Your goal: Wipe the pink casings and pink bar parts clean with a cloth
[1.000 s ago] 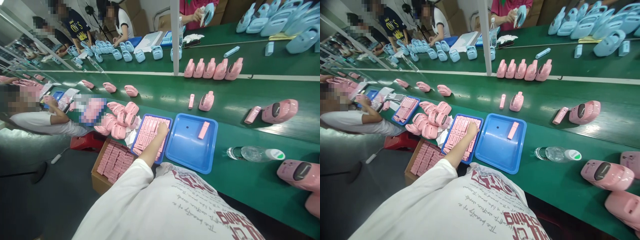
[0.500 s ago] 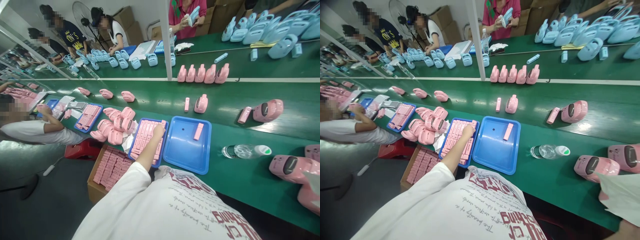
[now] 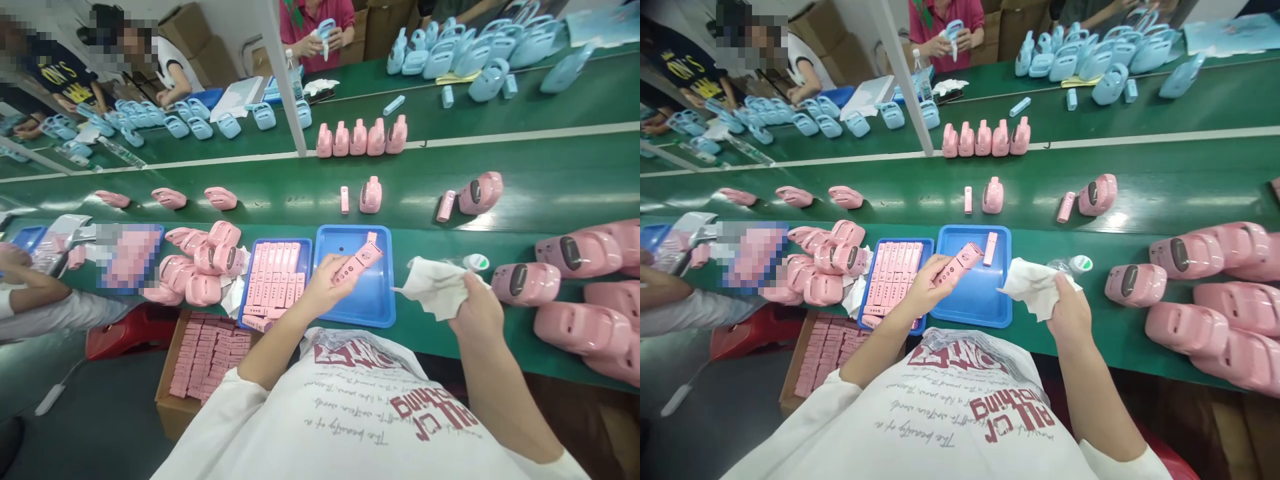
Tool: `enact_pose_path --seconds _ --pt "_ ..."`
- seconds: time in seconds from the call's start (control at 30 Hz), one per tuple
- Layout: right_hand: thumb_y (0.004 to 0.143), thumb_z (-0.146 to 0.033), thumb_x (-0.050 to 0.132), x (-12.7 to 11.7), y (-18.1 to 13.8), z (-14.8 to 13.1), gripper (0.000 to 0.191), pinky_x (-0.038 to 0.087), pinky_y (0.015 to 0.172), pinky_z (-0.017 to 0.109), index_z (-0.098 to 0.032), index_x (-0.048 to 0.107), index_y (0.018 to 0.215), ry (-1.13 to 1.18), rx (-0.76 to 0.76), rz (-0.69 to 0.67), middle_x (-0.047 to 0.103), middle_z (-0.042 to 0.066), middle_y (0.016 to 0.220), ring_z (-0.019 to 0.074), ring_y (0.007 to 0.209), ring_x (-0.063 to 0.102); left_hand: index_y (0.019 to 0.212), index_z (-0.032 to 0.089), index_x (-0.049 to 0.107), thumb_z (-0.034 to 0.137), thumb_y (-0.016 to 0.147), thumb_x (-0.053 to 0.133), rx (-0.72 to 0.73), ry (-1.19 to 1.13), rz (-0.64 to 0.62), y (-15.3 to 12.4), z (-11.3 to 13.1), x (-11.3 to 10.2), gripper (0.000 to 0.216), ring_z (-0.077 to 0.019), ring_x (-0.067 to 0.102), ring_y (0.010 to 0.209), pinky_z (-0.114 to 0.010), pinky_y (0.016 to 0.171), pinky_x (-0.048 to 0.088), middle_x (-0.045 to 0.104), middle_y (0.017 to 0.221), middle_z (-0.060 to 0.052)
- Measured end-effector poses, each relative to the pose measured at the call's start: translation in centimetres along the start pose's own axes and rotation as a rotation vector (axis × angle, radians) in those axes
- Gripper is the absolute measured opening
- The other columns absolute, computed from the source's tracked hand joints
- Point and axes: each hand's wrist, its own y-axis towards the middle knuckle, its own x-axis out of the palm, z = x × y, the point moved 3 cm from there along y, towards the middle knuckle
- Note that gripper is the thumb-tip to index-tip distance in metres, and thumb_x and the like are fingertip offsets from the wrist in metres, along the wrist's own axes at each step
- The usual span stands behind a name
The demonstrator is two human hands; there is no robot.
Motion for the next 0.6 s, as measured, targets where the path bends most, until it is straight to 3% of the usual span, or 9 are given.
enact_pose_path --seconds 0.1,0.17,0.27,0.33,0.4,0.47,0.6 --pt "0.064 -0.039 0.067 -1.5 -0.5 -0.2 0.030 0.056 0.071 0.039 -0.013 0.061 0.079 0.022 -0.005 0.091 0.067 0.008 0.079 0.0227 0.078 0.066 0.118 0.019 0.059 0.030 0.080 0.059 0.033 0.223 -0.131 0.4 0.8 2.0 0.039 -0.0198 0.059 0.101 -0.033 0.090 0.047 0.062 0.111 -0.007" --pt "0.064 -0.036 0.067 -3.7 -1.1 -0.8 0.029 0.056 0.071 0.038 -0.012 0.061 0.078 0.038 -0.070 0.240 0.066 0.007 0.077 0.0203 0.073 0.065 0.121 0.020 0.058 0.028 0.083 0.056 0.079 0.454 -0.290 1.2 0.9 4.6 0.039 -0.0211 0.060 0.101 -0.033 0.085 0.048 0.063 0.113 -0.007" --pt "0.059 -0.031 0.067 -7.4 -2.4 -1.3 0.026 0.056 0.069 0.032 -0.011 0.060 0.074 0.099 -0.137 0.499 0.064 0.004 0.073 0.0157 0.068 0.063 0.120 0.019 0.060 0.025 0.089 0.047 0.177 0.829 -0.631 2.5 0.8 10.5 0.034 -0.0236 0.064 0.094 -0.033 0.073 0.050 0.064 0.106 -0.012" --pt "0.056 -0.030 0.068 -9.4 -3.5 -1.2 0.026 0.056 0.068 0.030 -0.011 0.059 0.072 0.129 -0.157 0.622 0.063 0.004 0.073 0.0147 0.067 0.063 0.109 0.018 0.067 0.012 0.088 0.044 0.238 0.940 -0.835 3.3 0.6 15.0 0.032 -0.0230 0.066 0.091 -0.032 0.071 0.051 0.064 0.102 -0.014" --pt "0.055 -0.032 0.068 -10.9 -4.7 -0.9 0.028 0.057 0.066 0.031 -0.011 0.060 0.072 0.129 -0.162 0.692 0.063 0.005 0.074 0.0155 0.068 0.063 0.095 0.011 0.071 0.006 0.083 0.051 0.254 0.977 -0.924 4.0 0.4 19.0 0.024 -0.0233 0.066 0.091 -0.031 0.071 0.052 0.066 0.097 -0.017" --pt "0.054 -0.035 0.069 -12.0 -5.9 -0.5 0.032 0.057 0.065 0.033 -0.012 0.061 0.073 0.088 -0.154 0.732 0.063 0.004 0.073 0.0164 0.068 0.063 0.093 0.009 0.070 0.007 0.081 0.057 0.258 1.004 -0.982 4.4 0.1 22.2 0.017 -0.0221 0.066 0.092 -0.032 0.074 0.053 0.067 0.096 -0.017" --pt "0.055 -0.042 0.069 -13.4 -8.1 0.2 0.037 0.057 0.070 0.039 -0.013 0.064 0.077 -0.014 -0.116 0.804 0.064 0.004 0.076 0.0188 0.070 0.064 0.095 0.009 0.068 0.011 0.084 0.059 0.222 1.062 -1.065 4.2 -0.8 25.9 0.015 -0.0206 0.065 0.095 -0.037 0.079 0.055 0.069 0.097 -0.010"
